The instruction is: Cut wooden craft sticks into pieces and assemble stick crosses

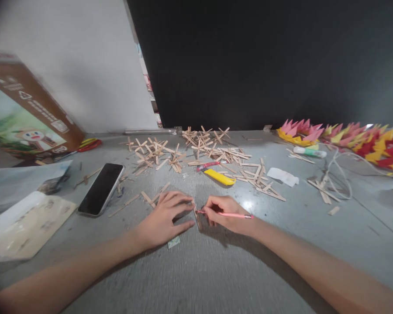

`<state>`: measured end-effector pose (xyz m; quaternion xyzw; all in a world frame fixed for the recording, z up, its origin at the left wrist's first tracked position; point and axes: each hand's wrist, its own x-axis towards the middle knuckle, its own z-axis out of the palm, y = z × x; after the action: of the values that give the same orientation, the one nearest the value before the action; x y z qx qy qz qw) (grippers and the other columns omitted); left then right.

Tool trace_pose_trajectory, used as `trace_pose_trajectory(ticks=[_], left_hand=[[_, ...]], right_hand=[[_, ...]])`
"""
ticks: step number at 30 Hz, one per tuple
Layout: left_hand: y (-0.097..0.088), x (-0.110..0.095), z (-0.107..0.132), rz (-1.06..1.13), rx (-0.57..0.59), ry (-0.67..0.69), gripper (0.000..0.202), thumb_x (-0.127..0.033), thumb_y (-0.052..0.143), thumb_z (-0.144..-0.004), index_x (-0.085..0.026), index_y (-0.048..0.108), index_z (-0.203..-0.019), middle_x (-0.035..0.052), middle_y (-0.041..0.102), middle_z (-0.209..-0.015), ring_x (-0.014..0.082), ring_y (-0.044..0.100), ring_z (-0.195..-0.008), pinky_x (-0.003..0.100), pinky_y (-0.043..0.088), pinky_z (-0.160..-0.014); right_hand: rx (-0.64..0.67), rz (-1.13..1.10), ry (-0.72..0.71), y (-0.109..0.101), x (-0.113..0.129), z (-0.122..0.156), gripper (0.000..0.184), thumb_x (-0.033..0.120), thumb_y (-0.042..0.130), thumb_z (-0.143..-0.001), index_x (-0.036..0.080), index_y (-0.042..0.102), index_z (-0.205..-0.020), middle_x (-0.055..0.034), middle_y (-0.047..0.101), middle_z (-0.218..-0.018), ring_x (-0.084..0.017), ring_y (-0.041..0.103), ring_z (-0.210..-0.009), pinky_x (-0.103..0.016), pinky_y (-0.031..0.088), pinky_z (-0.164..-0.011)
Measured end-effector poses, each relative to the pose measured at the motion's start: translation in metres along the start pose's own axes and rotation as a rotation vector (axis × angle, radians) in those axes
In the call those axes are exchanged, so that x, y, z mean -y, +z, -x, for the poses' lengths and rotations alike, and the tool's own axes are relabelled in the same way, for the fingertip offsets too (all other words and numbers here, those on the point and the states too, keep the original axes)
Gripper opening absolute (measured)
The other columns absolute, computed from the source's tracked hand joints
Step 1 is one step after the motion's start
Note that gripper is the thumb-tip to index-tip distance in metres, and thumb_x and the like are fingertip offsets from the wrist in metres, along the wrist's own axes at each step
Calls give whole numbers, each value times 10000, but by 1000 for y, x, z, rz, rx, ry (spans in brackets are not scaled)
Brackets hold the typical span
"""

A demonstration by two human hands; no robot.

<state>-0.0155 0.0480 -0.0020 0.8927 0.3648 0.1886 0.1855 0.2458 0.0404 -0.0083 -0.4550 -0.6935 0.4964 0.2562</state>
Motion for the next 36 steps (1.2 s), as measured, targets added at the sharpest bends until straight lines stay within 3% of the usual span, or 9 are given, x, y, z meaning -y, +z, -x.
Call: trace_pose_trajectory(ticks=[36], left_hand=[[6, 4, 1, -7, -50, 60, 318, -434, 730, -966, -268, 714, -1238, 51, 676, -1342, 275, 515, -1318, 487, 329, -1132]], right_hand=[[53, -164, 0, -1, -1, -5, 247, 384, 662, -958, 205, 600, -800, 17, 674, -647, -129, 645, -565, -248, 511, -542]])
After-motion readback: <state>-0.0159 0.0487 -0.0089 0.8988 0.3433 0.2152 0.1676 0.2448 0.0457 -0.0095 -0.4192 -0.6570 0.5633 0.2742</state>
